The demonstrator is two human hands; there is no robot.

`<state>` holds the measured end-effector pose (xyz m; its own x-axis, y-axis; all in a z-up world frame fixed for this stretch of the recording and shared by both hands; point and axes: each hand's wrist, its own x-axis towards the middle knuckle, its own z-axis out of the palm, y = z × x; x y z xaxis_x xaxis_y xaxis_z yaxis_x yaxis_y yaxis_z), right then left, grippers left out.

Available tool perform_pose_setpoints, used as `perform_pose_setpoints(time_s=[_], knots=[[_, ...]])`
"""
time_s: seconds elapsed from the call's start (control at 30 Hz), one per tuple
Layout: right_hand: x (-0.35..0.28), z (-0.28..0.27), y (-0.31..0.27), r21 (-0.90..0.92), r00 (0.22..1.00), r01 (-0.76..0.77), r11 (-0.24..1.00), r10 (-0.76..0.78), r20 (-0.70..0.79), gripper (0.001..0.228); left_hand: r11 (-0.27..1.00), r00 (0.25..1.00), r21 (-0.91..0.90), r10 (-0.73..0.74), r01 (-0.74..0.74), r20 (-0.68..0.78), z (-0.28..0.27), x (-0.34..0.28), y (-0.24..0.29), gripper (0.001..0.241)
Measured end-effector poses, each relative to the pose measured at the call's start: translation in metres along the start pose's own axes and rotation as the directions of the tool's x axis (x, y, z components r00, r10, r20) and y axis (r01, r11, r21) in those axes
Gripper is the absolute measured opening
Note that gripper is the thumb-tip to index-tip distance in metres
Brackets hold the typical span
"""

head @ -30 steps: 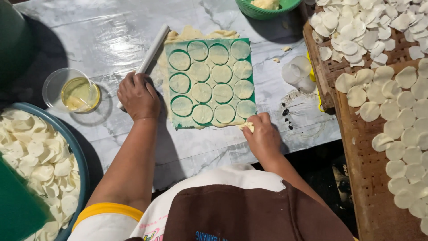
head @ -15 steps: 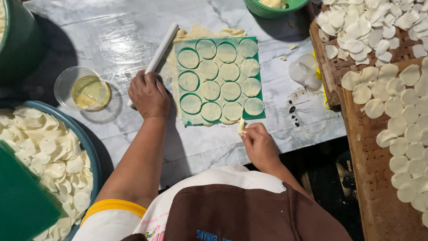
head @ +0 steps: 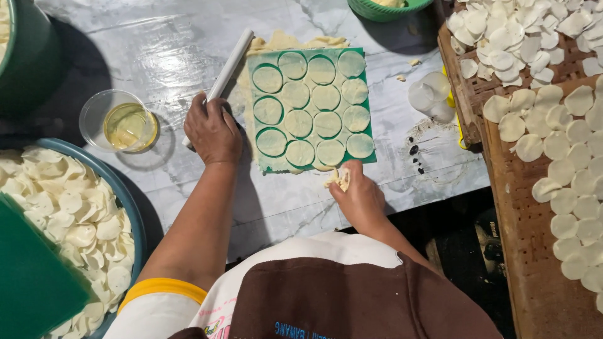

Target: Cutting out small circles from a thin sheet of dough using a circular cutter and placing them on a tray

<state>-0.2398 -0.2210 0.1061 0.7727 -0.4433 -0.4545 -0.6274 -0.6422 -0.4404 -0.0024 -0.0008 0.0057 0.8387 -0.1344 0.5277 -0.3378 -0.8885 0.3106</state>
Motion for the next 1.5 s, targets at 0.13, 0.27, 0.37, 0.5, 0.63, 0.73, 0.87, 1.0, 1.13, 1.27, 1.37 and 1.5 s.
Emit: perform_pose_setpoints(time_s=[0.13, 0.27, 0.37, 0.5, 0.63, 0.73, 0.87, 1.0, 1.13, 1.27, 1.37, 1.5], knots=[[0.024, 0.026, 0.015, -0.133, 0.994, 0.075, 0.988, -0.085, -0.072, 0.038, 1.000, 1.000, 0.005, -0.002, 0.002, 0.013, 0.001, -0.001, -0.001, 0.011], [0.015, 0.029, 0.018, -0.082, 0.941, 0.324, 0.943, -0.330, -0.078, 0.026, 1.000, 1.000, 0.009, -0.006, 0.006, 0.003, 0.003, -0.001, -0.002, 0.012], [0.000, 0.018, 0.014, 0.059, 0.849, 0.526, 0.848, -0.528, 0.009, 0.031, 1.000, 1.000, 0.001, -0.009, 0.009, -0.006, 0.001, -0.001, 0.001, 0.012], [-0.011, -0.012, -0.001, 0.388, 0.708, 0.609, 0.692, -0.695, 0.129, 0.044, 1.000, 1.000, -0.005, -0.017, 0.017, -0.002, -0.004, 0.001, 0.005, 0.011], [-0.017, -0.033, -0.014, 0.494, 0.605, 0.642, 0.587, -0.783, 0.144, 0.050, 1.000, 1.000, -0.008, -0.013, 0.013, -0.006, -0.003, 0.000, 0.003, 0.010], [-0.007, -0.043, -0.009, 0.568, 0.611, 0.616, 0.545, -0.786, 0.092, 0.056, 1.000, 1.000, -0.002, -0.002, 0.002, -0.013, -0.001, 0.001, 0.002, 0.011], [-0.001, -0.088, -0.013, 0.553, 0.799, 0.551, 0.626, -0.588, -0.131, 0.049, 1.000, 1.000, 0.003, -0.004, 0.004, -0.014, -0.004, 0.001, 0.004, 0.010], [0.055, -0.129, -0.005, 0.270, 0.773, 0.603, 0.751, -0.467, -0.429, 0.037, 1.000, 1.000, 0.004, 0.004, -0.004, -0.021, -0.006, 0.001, 0.004, 0.009], [0.154, -0.133, 0.029, -0.048, 0.725, 0.517, 0.855, -0.467, -0.506, 0.017, 1.000, 1.000, 0.008, -0.006, 0.007, -0.007, -0.004, 0.001, 0.005, 0.011], [0.217, -0.139, 0.052, -0.351, 0.792, 0.261, 0.899, -0.407, -0.455, 0.016, 1.000, 1.000, 0.008, -0.019, 0.019, 0.002, -0.005, 0.001, 0.005, 0.011], [0.231, -0.153, 0.055, -0.388, 0.836, 0.164, 0.907, -0.337, -0.433, 0.015, 1.000, 1.000, 0.012, -0.023, 0.023, 0.004, -0.002, 0.001, 0.004, 0.011], [0.228, -0.151, 0.032, -0.393, 0.924, 0.045, 0.918, -0.188, -0.333, 0.034, 0.999, 0.999, 0.015, -0.034, 0.034, 0.005, -0.007, 0.004, 0.010, 0.012]])
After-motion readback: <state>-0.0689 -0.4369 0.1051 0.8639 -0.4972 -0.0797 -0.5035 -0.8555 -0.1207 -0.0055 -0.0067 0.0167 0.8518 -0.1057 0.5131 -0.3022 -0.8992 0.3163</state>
